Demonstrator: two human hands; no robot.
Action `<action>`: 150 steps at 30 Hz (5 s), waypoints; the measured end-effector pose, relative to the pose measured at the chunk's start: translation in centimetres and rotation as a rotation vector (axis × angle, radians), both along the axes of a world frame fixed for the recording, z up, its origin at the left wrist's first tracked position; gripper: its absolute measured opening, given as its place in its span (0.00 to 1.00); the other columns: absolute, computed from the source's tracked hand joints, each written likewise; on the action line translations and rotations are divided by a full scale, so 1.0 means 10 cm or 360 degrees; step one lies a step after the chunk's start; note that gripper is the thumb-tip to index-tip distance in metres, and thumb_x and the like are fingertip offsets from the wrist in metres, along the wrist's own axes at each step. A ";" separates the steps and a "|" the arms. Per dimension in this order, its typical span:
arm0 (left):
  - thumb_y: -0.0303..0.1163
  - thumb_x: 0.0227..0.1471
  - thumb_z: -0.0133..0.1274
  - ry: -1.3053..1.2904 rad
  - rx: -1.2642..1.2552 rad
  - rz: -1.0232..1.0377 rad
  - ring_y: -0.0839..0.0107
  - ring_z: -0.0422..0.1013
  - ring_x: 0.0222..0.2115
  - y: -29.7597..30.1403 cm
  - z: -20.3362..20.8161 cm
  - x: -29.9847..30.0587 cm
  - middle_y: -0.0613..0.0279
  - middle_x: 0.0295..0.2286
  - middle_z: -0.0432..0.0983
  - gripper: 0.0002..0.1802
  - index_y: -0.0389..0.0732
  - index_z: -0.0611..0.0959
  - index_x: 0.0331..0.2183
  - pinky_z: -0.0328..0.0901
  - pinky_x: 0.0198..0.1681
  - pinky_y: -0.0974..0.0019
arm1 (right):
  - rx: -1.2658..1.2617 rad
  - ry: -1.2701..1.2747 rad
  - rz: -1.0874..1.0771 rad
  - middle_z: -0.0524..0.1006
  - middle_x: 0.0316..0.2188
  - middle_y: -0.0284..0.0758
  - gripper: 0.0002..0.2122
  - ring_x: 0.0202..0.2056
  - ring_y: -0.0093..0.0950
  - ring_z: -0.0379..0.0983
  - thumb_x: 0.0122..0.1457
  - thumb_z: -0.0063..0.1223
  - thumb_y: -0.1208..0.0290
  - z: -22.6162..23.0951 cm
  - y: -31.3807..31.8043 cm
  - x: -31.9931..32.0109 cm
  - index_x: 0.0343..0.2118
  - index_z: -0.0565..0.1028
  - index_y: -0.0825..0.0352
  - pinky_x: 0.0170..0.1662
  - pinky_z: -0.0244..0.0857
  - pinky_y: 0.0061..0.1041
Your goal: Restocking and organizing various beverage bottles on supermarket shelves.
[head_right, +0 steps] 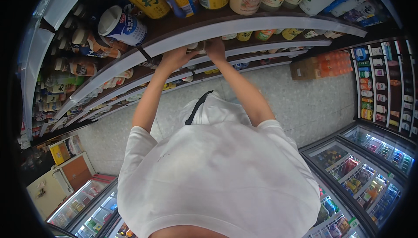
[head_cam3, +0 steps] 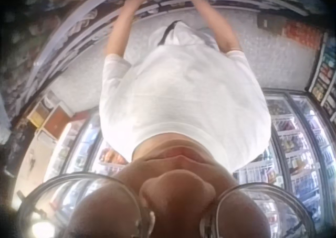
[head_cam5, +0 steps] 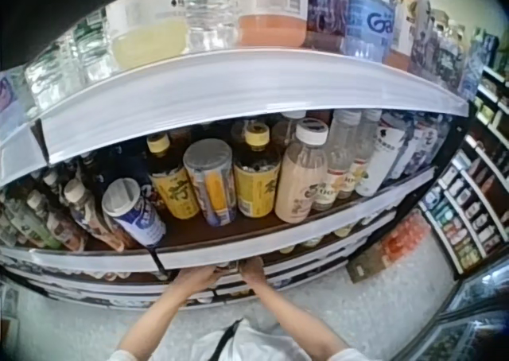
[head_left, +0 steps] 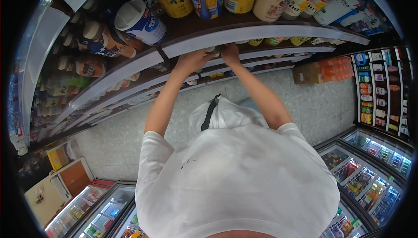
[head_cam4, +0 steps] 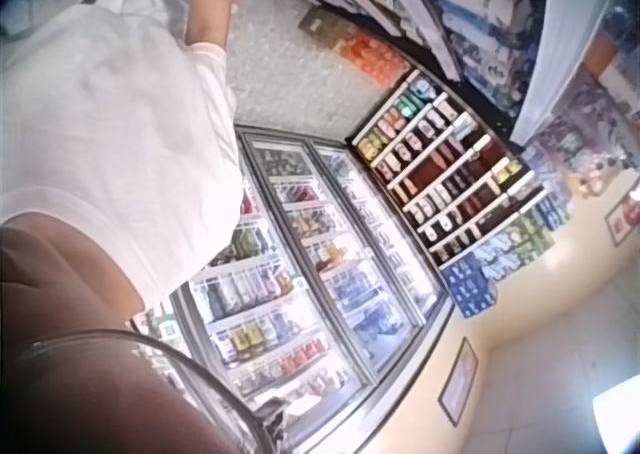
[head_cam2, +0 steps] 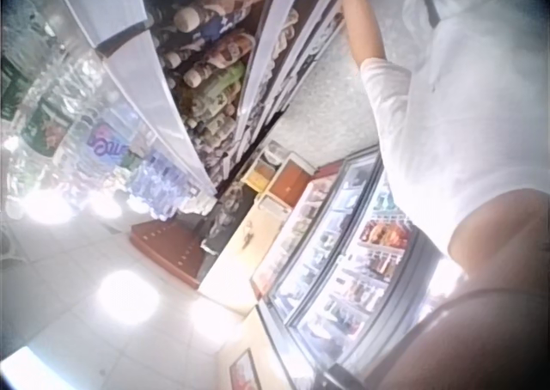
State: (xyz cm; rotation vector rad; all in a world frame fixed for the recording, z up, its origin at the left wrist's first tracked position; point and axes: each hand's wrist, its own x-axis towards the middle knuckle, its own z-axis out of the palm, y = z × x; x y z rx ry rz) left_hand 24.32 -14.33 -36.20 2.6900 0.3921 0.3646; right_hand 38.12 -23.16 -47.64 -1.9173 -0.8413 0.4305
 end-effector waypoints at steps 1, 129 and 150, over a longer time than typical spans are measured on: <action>0.39 0.44 0.60 -0.0010 -0.0003 -0.0008 0.51 0.69 0.42 0.01 -0.01 0.08 0.50 0.39 0.74 0.26 0.39 0.75 0.45 0.64 0.44 0.57 | -0.0003 -0.0010 -0.0008 0.74 0.35 0.52 0.16 0.41 0.51 0.68 0.49 0.47 0.74 0.00 -0.08 -0.05 0.42 0.69 0.71 0.45 0.64 0.41; 0.42 0.43 0.60 -0.0480 -0.0252 0.0873 0.42 0.66 0.32 -0.10 -1.53 -0.15 0.42 0.31 0.69 0.26 0.32 0.70 0.35 0.62 0.36 0.47 | 0.0292 -0.0023 0.0140 0.76 0.36 0.46 0.19 0.31 0.40 0.76 0.48 0.58 0.65 0.56 -0.32 -0.47 0.42 0.72 0.69 0.35 0.70 0.34; 0.34 0.46 0.56 -0.0692 -0.0376 0.0876 0.44 0.64 0.46 -0.16 -1.52 -0.35 0.39 0.43 0.69 0.32 0.30 0.67 0.50 0.59 0.50 0.51 | 0.0116 0.0224 0.0397 0.79 0.28 0.39 0.10 0.31 0.29 0.77 0.52 0.52 0.73 -0.02 -0.88 -0.32 0.38 0.75 0.69 0.36 0.69 0.25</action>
